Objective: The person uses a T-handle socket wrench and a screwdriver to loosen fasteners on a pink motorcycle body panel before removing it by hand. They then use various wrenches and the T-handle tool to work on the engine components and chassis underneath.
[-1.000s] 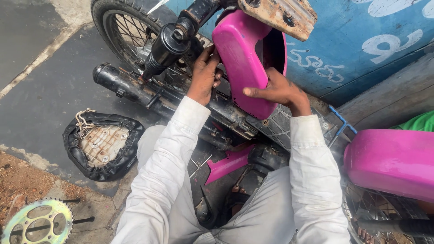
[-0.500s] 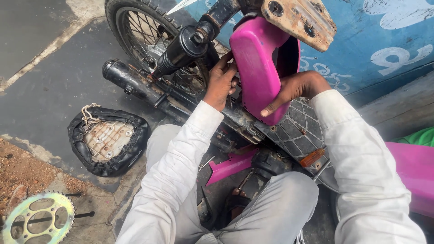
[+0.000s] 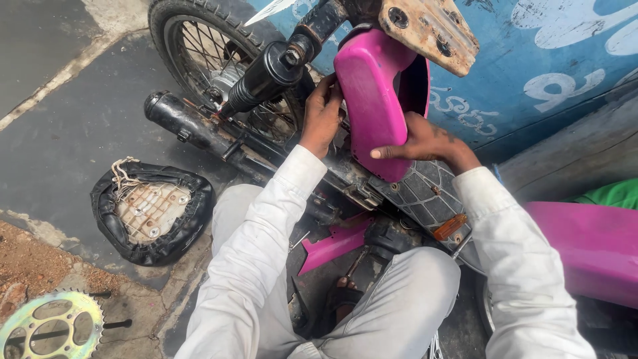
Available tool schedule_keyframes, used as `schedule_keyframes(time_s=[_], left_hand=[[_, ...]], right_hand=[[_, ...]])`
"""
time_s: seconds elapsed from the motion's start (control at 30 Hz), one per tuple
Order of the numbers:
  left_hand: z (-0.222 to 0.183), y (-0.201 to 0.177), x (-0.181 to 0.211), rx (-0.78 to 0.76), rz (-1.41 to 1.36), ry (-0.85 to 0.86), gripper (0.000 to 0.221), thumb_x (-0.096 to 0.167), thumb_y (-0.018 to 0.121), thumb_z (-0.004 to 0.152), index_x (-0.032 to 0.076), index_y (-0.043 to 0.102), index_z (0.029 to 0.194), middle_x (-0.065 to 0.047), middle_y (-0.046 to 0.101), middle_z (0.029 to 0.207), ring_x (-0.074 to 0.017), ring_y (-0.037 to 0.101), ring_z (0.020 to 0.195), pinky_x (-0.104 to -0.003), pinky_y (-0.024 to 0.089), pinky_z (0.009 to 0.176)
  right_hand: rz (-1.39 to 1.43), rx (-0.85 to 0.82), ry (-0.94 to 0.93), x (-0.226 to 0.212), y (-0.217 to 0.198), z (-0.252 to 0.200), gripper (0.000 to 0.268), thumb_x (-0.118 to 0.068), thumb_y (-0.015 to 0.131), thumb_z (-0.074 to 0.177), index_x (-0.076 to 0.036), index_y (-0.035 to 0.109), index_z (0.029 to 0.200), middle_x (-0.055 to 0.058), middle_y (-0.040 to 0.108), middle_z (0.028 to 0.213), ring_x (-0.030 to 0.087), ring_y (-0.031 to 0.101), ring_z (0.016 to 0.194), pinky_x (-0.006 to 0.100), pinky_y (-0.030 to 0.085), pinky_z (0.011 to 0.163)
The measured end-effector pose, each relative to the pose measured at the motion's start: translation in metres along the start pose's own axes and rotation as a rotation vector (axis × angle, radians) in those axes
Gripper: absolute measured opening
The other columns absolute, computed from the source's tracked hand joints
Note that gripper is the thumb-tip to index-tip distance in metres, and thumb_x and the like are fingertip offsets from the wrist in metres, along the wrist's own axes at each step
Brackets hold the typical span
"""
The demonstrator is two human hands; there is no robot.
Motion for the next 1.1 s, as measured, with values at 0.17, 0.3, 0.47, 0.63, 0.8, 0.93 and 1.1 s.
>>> schedule_keyframes(time_s=[0.17, 0.3, 0.47, 0.63, 0.8, 0.93, 1.1], left_hand=[[0.002, 0.0, 0.008, 0.022, 0.082, 0.06, 0.031, 0.024, 0.054, 0.109, 0.006, 0.059, 0.134, 0.001, 0.059, 0.095, -0.0037, 0.051, 0.076, -0.02, 0.045, 0.061], [-0.001, 0.002, 0.0, 0.032, -0.082, 0.102, 0.032, 0.022, 0.057, 0.107, 0.006, 0.059, 0.135, 0.003, 0.058, 0.097, -0.0026, 0.05, 0.076, -0.02, 0.042, 0.06], [0.008, -0.004, -0.016, 0.041, -0.159, 0.028, 0.03, 0.024, 0.063, 0.107, 0.005, 0.063, 0.13, 0.0, 0.057, 0.092, -0.0031, 0.047, 0.062, -0.02, 0.036, 0.05], [0.009, -0.006, -0.023, -0.01, -0.224, -0.032, 0.029, 0.029, 0.062, 0.108, 0.008, 0.062, 0.129, -0.001, 0.056, 0.087, -0.0039, 0.047, 0.059, -0.02, 0.033, 0.044], [0.0, -0.016, 0.003, 0.067, -0.264, -0.065, 0.034, 0.038, 0.057, 0.106, 0.008, 0.061, 0.12, -0.002, 0.066, 0.112, -0.0048, 0.05, 0.06, -0.019, 0.034, 0.044], [-0.002, -0.015, -0.003, 0.017, -0.315, -0.058, 0.032, 0.036, 0.058, 0.106, 0.007, 0.059, 0.121, -0.005, 0.067, 0.115, -0.0051, 0.048, 0.06, -0.018, 0.034, 0.043], [-0.023, -0.015, -0.006, 0.019, -0.375, -0.121, 0.03, 0.025, 0.065, 0.103, 0.008, 0.057, 0.127, -0.005, 0.063, 0.113, -0.0043, 0.045, 0.06, -0.019, 0.036, 0.045]], right_hand=[[0.525, 0.433, -0.155, 0.035, -0.016, 0.001, 0.082, -0.052, 0.085, 0.076, 0.003, 0.069, 0.134, 0.02, 0.071, 0.112, 0.026, 0.064, 0.098, 0.038, 0.051, 0.087], [0.715, 0.601, -0.548, -0.011, -0.043, -0.011, 0.078, -0.052, 0.083, 0.09, 0.006, 0.061, 0.136, 0.009, 0.071, 0.125, 0.016, 0.066, 0.117, 0.03, 0.05, 0.106], [0.834, 0.582, -0.562, -0.016, -0.045, 0.006, 0.066, -0.035, 0.089, 0.085, 0.007, 0.065, 0.129, 0.008, 0.069, 0.115, 0.017, 0.063, 0.108, 0.031, 0.052, 0.098], [0.728, 0.413, -0.638, -0.058, -0.035, -0.009, 0.065, -0.025, 0.093, 0.079, 0.002, 0.064, 0.13, 0.006, 0.07, 0.121, 0.015, 0.065, 0.113, 0.032, 0.054, 0.103], [0.577, 0.344, -0.498, -0.053, -0.024, 0.002, 0.062, -0.025, 0.093, 0.074, -0.002, 0.067, 0.125, 0.006, 0.076, 0.105, 0.014, 0.071, 0.095, 0.031, 0.058, 0.092], [0.542, 0.451, -0.511, -0.054, -0.026, -0.002, 0.059, -0.025, 0.093, 0.078, 0.0, 0.068, 0.125, 0.008, 0.076, 0.108, 0.015, 0.07, 0.098, 0.032, 0.059, 0.093], [0.919, 0.646, -0.635, -0.032, -0.036, -0.015, 0.057, -0.028, 0.089, 0.086, 0.005, 0.067, 0.127, 0.012, 0.072, 0.117, 0.016, 0.07, 0.109, 0.031, 0.058, 0.098]])
Point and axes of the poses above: each hand's wrist, its own z-axis towards the middle knuckle, its own y-axis out of the palm, x = y × z, the point moved 9 cm from there along z, towards the middle knuckle
